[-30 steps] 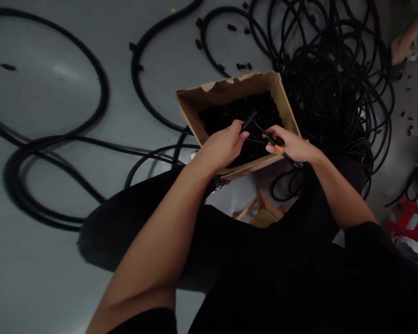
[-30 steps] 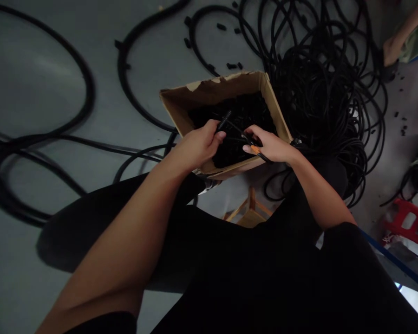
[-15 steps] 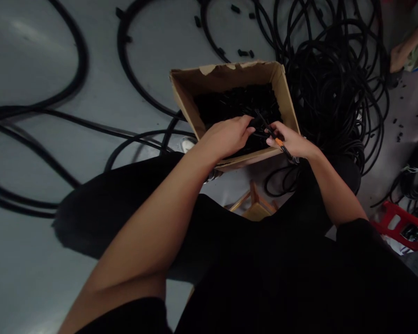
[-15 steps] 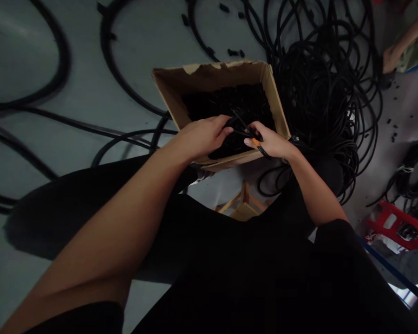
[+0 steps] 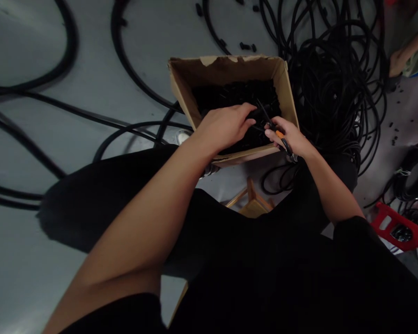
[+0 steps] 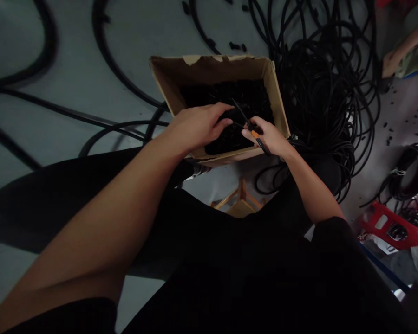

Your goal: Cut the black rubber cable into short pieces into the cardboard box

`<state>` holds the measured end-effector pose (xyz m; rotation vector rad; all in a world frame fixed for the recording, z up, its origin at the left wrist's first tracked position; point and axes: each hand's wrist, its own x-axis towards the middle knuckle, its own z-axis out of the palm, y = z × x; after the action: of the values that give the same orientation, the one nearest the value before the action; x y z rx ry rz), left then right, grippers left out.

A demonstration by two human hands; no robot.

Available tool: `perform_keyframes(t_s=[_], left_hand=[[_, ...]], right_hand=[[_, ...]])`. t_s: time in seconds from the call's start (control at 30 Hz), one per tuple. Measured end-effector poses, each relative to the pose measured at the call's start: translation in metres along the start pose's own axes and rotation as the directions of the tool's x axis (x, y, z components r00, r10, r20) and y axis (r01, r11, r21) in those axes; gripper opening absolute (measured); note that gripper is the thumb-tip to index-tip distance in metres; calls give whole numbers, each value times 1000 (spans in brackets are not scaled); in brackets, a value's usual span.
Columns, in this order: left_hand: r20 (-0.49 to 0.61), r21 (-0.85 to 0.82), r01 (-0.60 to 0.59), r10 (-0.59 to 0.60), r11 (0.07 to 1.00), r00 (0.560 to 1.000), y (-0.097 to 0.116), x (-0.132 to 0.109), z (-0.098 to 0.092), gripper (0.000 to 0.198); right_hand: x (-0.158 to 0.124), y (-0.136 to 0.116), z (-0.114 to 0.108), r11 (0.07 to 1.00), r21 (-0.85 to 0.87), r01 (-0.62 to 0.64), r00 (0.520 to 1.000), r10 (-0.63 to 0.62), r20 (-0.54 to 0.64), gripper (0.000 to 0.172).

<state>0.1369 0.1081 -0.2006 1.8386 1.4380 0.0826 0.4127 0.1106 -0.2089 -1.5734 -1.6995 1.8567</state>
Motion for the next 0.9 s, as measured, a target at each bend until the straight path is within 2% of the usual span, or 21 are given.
perform_keyframes(t_s=[0.2,0.43,0.67,0.9], left_hand=[[-46,-50,68,-71,996,996,4,0,-9,50],[-86,-96,16,-24,995,996,0,3,-3,37],[-74,-141,-7,-4,990,997,3,8,4,35],[-102,-235,-24,1,972,995,-2,13,5,36]], right_hand=[[2,-4,11,998,55,-15,999,17,-39,74],[-4,-4,5,997,52,-49,999,50,-13,73],[-6,-3,0,995,94,-32,998,36,-51,80],[-6,-5,-2,997,82,4,996,3,-84,80]])
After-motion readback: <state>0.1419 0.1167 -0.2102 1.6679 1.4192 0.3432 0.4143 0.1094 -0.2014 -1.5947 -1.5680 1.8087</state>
